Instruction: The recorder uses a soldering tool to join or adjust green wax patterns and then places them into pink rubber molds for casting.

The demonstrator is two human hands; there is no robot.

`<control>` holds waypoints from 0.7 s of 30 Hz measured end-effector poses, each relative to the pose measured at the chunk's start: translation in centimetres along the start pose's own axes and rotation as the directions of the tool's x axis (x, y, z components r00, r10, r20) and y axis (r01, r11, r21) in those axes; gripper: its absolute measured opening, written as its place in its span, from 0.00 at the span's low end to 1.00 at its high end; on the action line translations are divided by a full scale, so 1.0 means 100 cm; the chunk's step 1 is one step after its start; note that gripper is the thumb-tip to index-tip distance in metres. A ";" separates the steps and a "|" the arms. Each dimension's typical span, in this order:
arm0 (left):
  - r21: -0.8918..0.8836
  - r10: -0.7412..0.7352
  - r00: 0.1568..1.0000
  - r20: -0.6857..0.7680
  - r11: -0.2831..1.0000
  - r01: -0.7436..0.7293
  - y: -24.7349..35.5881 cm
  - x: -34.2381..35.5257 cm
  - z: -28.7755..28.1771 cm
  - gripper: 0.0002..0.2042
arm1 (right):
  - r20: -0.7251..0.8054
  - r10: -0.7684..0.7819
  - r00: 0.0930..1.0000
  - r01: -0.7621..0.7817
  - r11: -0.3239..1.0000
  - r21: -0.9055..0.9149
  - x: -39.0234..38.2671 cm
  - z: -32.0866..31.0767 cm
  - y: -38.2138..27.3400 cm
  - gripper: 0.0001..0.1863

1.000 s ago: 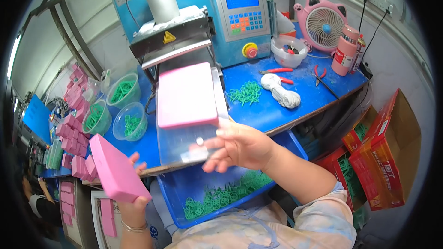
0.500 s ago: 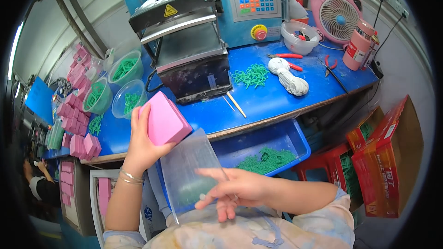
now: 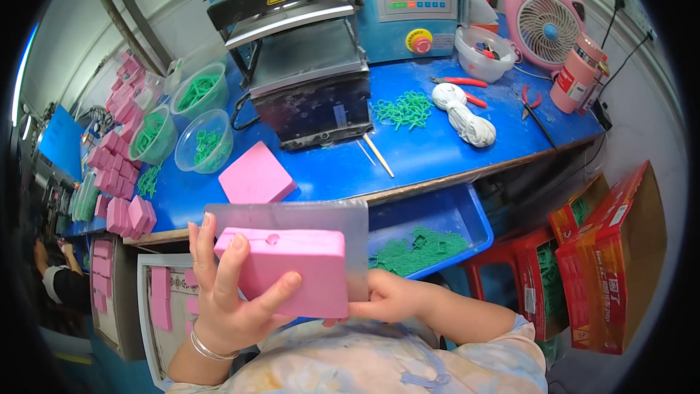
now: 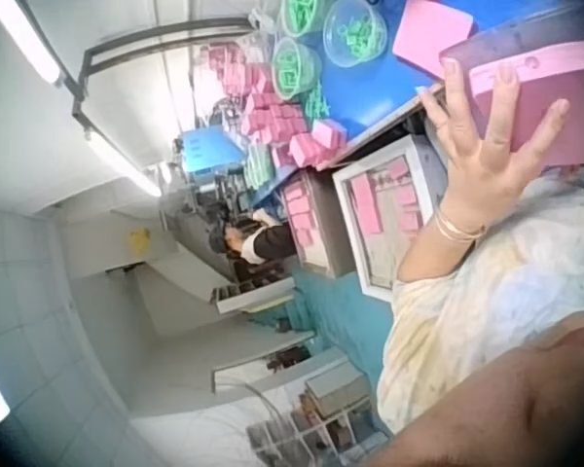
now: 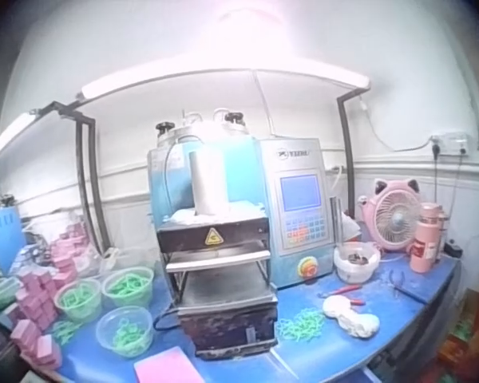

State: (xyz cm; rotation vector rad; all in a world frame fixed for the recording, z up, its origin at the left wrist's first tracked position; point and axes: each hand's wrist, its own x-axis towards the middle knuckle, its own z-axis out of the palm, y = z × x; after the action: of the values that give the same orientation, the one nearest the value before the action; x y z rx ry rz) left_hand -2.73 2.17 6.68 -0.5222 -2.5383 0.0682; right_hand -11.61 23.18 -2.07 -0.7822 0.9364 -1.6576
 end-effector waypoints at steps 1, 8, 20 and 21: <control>-0.021 0.008 0.998 -0.066 1.000 -0.009 -0.001 -0.005 0.005 0.25 | 0.003 0.005 1.000 -0.005 1.000 0.003 0.000 -0.001 0.001 0.17; -0.128 0.010 0.975 -0.222 0.991 -0.039 0.000 -0.014 0.015 0.21 | 0.024 -0.127 0.992 0.127 0.922 -0.367 0.007 -0.003 0.003 0.17; -0.407 -0.233 0.942 0.241 0.857 0.316 -0.035 0.001 0.026 0.34 | -0.037 0.236 0.971 -0.227 0.959 0.171 0.003 0.002 -0.013 0.27; -0.587 -0.360 0.924 0.126 0.724 0.362 -0.048 -0.007 0.043 0.35 | -0.045 0.251 0.967 -0.232 0.939 0.253 0.002 0.001 -0.022 0.28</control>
State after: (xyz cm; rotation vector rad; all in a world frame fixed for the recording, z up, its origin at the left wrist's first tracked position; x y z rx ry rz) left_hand -6.07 -2.29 3.43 -0.2318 -2.5839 -0.9175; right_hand -12.61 23.28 -0.08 -0.4197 0.8241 -1.5575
